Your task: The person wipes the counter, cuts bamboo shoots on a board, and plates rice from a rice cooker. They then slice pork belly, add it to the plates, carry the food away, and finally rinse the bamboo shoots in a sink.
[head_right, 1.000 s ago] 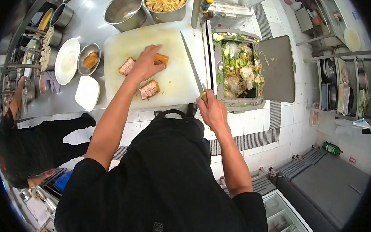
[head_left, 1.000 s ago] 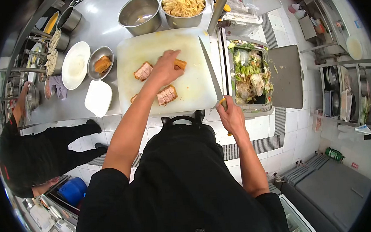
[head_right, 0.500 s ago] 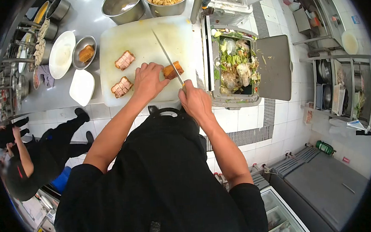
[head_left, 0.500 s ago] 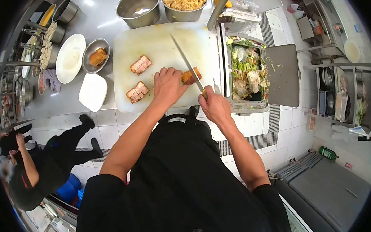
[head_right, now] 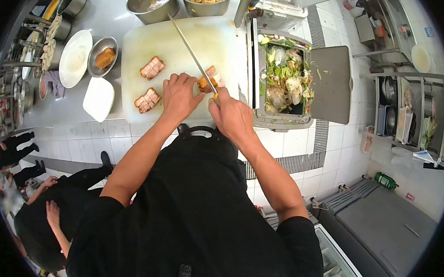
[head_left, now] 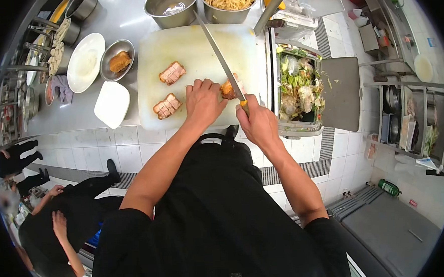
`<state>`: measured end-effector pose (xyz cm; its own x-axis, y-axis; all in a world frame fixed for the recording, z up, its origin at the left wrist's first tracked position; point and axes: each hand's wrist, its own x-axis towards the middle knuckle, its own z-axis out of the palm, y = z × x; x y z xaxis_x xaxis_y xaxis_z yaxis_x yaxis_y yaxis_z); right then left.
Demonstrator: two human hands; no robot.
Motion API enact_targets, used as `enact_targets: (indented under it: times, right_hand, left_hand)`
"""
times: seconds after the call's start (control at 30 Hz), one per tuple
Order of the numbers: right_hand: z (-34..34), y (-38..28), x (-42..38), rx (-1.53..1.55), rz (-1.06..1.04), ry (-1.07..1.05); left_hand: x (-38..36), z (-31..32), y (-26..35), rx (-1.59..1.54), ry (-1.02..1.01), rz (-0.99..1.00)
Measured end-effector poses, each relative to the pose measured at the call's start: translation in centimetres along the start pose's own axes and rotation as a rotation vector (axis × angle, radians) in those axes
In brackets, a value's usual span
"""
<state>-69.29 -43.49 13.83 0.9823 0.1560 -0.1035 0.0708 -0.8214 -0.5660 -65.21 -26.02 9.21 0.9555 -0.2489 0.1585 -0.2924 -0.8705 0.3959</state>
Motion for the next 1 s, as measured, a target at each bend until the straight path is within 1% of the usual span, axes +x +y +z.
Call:
enact_targets:
  times: [0.03,0.07,0.1,0.13,0.17,0.2,0.23,0.3,0.33,0.4,0.43,0.5,0.53,0.57,0.6,0.63,0.67,0.7,0.73,0.77,0.8,0.87,0.9,0.97,1.0]
  right_hand:
    - [0.0,-0.4,-0.1,0.06,-0.007,0.048]
    - [0.7,0.4,-0.1,0.061,-0.005,0.05]
    - [2.1,1.8,0.0,0.004,0.014,-0.027]
    - [2.2,1.9,0.4,-0.052,0.031,-0.104]
    - [2.2,1.8,0.1,-0.02,0.02,-0.055]
    - [2.3,2.0,0.2,-0.019,0.016,-0.061]
    - [1.6,1.5,0.0,0.022,0.03,-0.005]
    - [0.2,0.8,0.0,0.092,0.084,0.08]
    - [0.0,1.1,-0.1,0.09,0.089,0.086]
    - [-0.5,2.2,-0.2,0.138,0.143,0.11]
    - [-0.6,2.6,-0.5,0.161,0.161,0.125]
    - [-0.7,3.8,-1.4,0.177,0.179,0.129]
    - [-0.8,4.3,-1.8,0.196,0.195,0.132]
    - [-1.0,4.5,-2.3,0.203,0.243,0.121]
    - [-1.1,4.8,-2.8,0.205,0.248,0.126]
    - [-1.1,5.1,-3.2,0.211,0.296,0.11]
    - [-0.9,5.6,-3.6,0.217,0.344,0.095]
    - [-0.3,6.5,-4.1,0.203,0.347,0.114]
    - [-0.4,6.6,-4.5,0.207,0.351,0.118]
    - [-0.5,6.7,-4.8,0.224,0.367,0.118]
    - [-0.5,6.9,-5.0,0.245,0.384,0.118]
    - [-0.9,7.0,-5.4,0.259,0.418,0.115]
    - [-1.0,7.1,-5.6,0.264,0.444,0.106]
    - [-0.9,7.4,-5.8,0.263,0.45,0.116]
    - [-0.9,7.5,-5.7,0.256,0.449,0.126]
  left_hand:
    - [-0.1,0.1,0.0,0.001,-0.004,-0.001]
    - [0.0,0.2,0.0,0.011,-0.02,-0.009]
    - [0.2,0.3,0.1,0.022,-0.034,-0.017]
    - [0.4,0.1,0.2,0.022,-0.032,-0.014]
    - [0.5,-0.1,0.2,0.033,-0.075,-0.04]
    - [0.3,-0.2,0.2,0.043,-0.124,-0.072]
    - [0.0,-0.2,0.4,0.04,-0.137,-0.077]
    - [0.7,0.0,0.7,-0.071,0.013,-0.049]
    - [1.2,0.2,0.7,-0.074,0.012,-0.042]
    - [2.4,0.5,0.5,-0.285,0.018,0.168]
    - [3.2,0.7,0.4,-0.287,0.018,0.171]
    - [5.3,0.9,0.4,-0.185,-0.258,0.375]
    - [6.4,1.1,0.6,-0.186,-0.259,0.378]
    - [7.7,1.0,0.9,-0.126,-0.374,0.434]
    - [8.9,1.0,1.2,-0.063,-0.491,0.49]
    - [10.2,0.1,1.9,-0.103,-0.558,0.449]
    - [11.5,1.2,1.6,-0.101,-0.565,0.455]
    - [12.8,2.3,1.2,-0.085,-0.617,0.425]
    - [13.5,1.7,1.8,-0.069,-0.665,0.394]
    - [13.9,1.0,2.1,-0.138,-0.713,0.373]
    - [13.7,0.3,2.3,-0.131,-0.717,0.38]
    - [12.7,-1.1,2.5,-0.195,-0.812,0.435]
    - [12.5,-0.7,2.3,-0.191,-0.821,0.441]
    - [12.0,0.1,1.9,0.04,-0.844,0.576]
    - [12.4,0.4,1.7,0.043,-0.843,0.575]
